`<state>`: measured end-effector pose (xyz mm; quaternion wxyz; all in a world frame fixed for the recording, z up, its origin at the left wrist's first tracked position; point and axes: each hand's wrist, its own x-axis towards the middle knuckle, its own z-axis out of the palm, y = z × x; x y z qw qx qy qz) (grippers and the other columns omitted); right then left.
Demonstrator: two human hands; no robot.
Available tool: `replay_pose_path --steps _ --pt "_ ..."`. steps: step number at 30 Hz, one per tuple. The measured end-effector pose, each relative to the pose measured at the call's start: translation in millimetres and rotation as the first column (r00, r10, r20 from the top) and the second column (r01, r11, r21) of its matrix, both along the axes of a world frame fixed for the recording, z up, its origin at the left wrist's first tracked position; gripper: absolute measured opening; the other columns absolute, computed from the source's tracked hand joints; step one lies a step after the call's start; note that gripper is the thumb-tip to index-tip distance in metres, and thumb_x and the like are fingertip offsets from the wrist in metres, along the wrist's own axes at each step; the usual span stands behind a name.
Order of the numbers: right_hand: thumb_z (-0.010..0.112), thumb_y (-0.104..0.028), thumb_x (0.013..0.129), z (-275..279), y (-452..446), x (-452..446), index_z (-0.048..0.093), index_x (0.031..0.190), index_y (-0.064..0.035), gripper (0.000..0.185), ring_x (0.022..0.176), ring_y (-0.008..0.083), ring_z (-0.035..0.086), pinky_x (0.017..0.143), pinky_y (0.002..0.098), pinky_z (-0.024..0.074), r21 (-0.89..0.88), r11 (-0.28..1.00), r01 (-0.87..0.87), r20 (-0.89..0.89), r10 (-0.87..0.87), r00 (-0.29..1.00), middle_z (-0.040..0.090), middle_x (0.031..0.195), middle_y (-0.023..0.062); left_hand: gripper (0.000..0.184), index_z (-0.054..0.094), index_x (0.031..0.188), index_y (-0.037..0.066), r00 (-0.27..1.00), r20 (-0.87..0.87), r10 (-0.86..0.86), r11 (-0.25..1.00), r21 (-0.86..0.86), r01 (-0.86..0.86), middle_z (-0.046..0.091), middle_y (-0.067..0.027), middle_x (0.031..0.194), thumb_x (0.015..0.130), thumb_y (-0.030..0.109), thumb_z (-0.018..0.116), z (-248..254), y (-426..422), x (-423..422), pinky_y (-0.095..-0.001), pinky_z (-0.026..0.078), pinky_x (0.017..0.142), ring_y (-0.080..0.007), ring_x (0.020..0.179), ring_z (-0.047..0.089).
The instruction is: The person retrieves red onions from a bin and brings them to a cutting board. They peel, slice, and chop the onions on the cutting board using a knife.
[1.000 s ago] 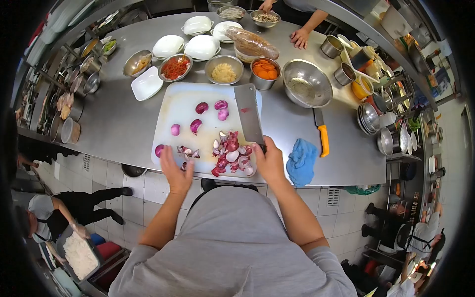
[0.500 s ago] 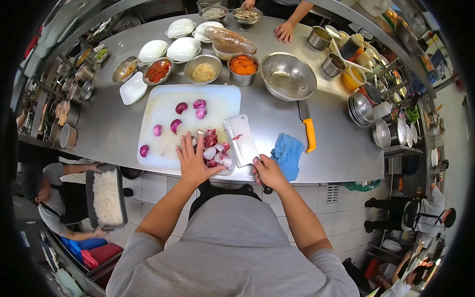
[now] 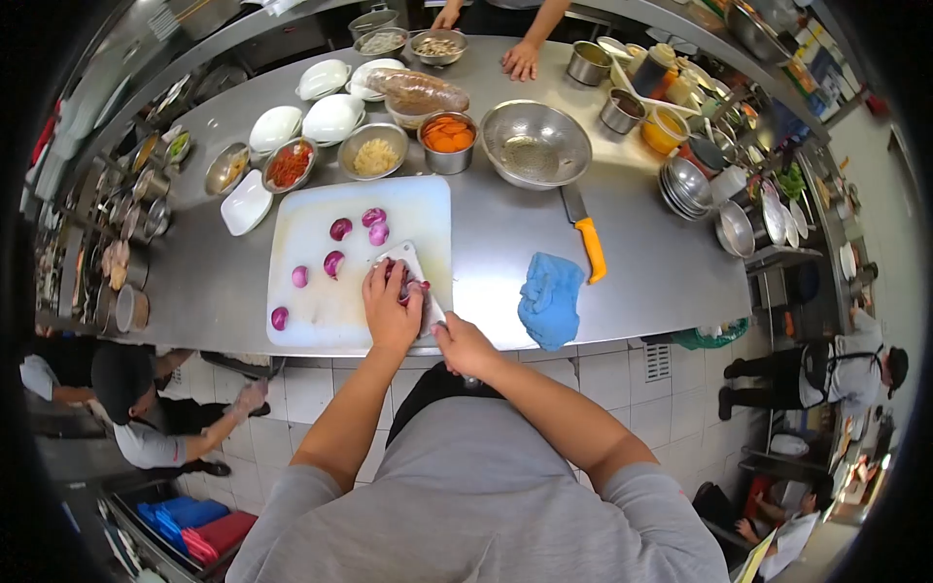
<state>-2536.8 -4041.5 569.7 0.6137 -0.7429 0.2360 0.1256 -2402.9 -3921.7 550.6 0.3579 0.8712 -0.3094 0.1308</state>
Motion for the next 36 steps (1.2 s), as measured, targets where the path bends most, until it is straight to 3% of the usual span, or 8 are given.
replay_pose_path --steps 6,10,18,21,27,28,31,36 --pt "0.053 -0.034 0.114 22.5 14.9 1.2 0.050 0.110 -0.0014 0.033 0.057 0.0272 0.065 0.053 0.0442 0.0515 0.006 0.999 -0.038 -0.027 0.038 0.999 0.064 0.073 0.0150 0.041 0.067 0.132 -0.002 0.998 -0.017 0.061 0.989 -0.130 -0.063 0.060 -0.0247 0.144 0.094 0.013 0.064 -20.0 -1.8 2.4 -0.0547 0.042 0.115 -0.0470 0.136 0.050" --pt "0.056 -0.036 0.111 -15.3 3.4 -28.2 0.055 0.114 -0.0001 0.036 0.091 0.0521 0.070 0.081 0.0582 0.0532 -0.206 0.977 0.053 0.218 -0.007 0.976 0.072 0.095 0.0301 0.039 0.065 0.134 -0.006 0.991 -0.132 -0.022 0.954 -0.298 -0.019 0.057 -0.0259 0.148 0.098 0.009 0.061 -25.6 -33.7 -18.6 -0.0521 0.044 0.113 -0.0455 0.135 0.052" --pt "0.057 -0.042 0.111 74.1 -127.2 -208.6 0.054 0.114 -0.0016 0.040 0.091 0.0506 0.070 0.079 0.0586 0.0536 -0.295 0.842 0.452 0.304 -0.366 0.879 0.072 0.095 0.0293 0.041 0.064 0.140 -0.005 0.916 -0.022 -0.400 0.864 -0.344 0.368 0.056 -0.0232 0.152 0.102 0.011 0.059 51.0 -237.9 -175.0 -0.0497 0.045 0.115 -0.0423 0.140 0.052" --pt "0.061 -0.035 0.108 81.9 -173.2 -302.3 0.054 0.113 0.0004 0.036 0.092 0.0541 0.068 0.080 0.0603 0.0519 -0.308 0.671 0.674 0.399 -0.552 0.732 0.070 0.097 0.0320 0.039 0.066 0.139 -0.003 0.808 0.038 -0.588 0.739 -0.382 0.555 0.059 -0.0212 0.150 0.104 0.013 0.058 80.4 -322.0 -271.2 -0.0455 0.046 0.115 -0.0375 0.137 0.056" --pt "0.065 -0.034 0.106 104.5 -228.6 -469.0 0.053 0.113 -0.0009 0.035 0.088 0.0557 0.066 0.074 0.0609 0.0508 -0.354 0.352 0.866 0.486 -0.722 0.492 0.069 0.090 0.0316 0.038 0.068 0.136 -0.003 0.519 0.039 -0.854 0.432 -0.503 0.749 0.059 -0.0223 0.149 0.099 0.007 0.062 115.4 -431.4 -463.2 -0.0477 0.045 0.114 -0.0412 0.136 0.055" --pt "0.065 -0.034 0.106 112.2 -233.4 -490.7 0.053 0.113 -0.0009 0.035 0.088 0.0557 0.066 0.074 0.0609 0.0508 -0.367 0.363 0.856 0.477 -0.717 0.508 0.069 0.090 0.0316 0.040 0.067 0.136 -0.002 0.499 0.082 -0.863 0.401 -0.491 0.774 0.060 -0.0226 0.146 0.098 0.008 0.063 110.1 -447.0 -484.9 -0.0489 0.043 0.116 -0.0422 0.135 0.055" --pt "0.071 -0.029 0.103 134.0 -250.0 -539.3 0.054 0.115 -0.0018 0.034 0.075 0.0478 0.066 0.066 0.0538 0.0498 -0.339 0.245 0.908 0.402 -0.835 0.375 0.067 0.082 0.0269 0.041 0.067 0.134 -0.002 0.389 0.115 -0.914 0.298 -0.460 0.837 0.061 -0.0225 0.144 0.095 0.008 0.064 122.8 -482.2 -545.0 -0.0514 0.040 0.117 -0.0436 0.136 0.053" --pt "0.073 -0.024 0.100 98.5 -302.0 -584.8 0.055 0.112 -0.0023 0.030 0.065 0.0364 0.062 0.061 0.0463 0.0474 -0.235 0.094 0.967 0.400 -0.897 0.185 0.063 0.075 0.0197 0.043 0.066 0.135 -0.001 0.211 0.145 -0.967 0.124 -0.455 0.882 0.061 -0.0220 0.144 0.093 0.008 0.067 115.1 -554.7 -610.6 -0.0549 0.039 0.118 -0.0462 0.137 0.052"
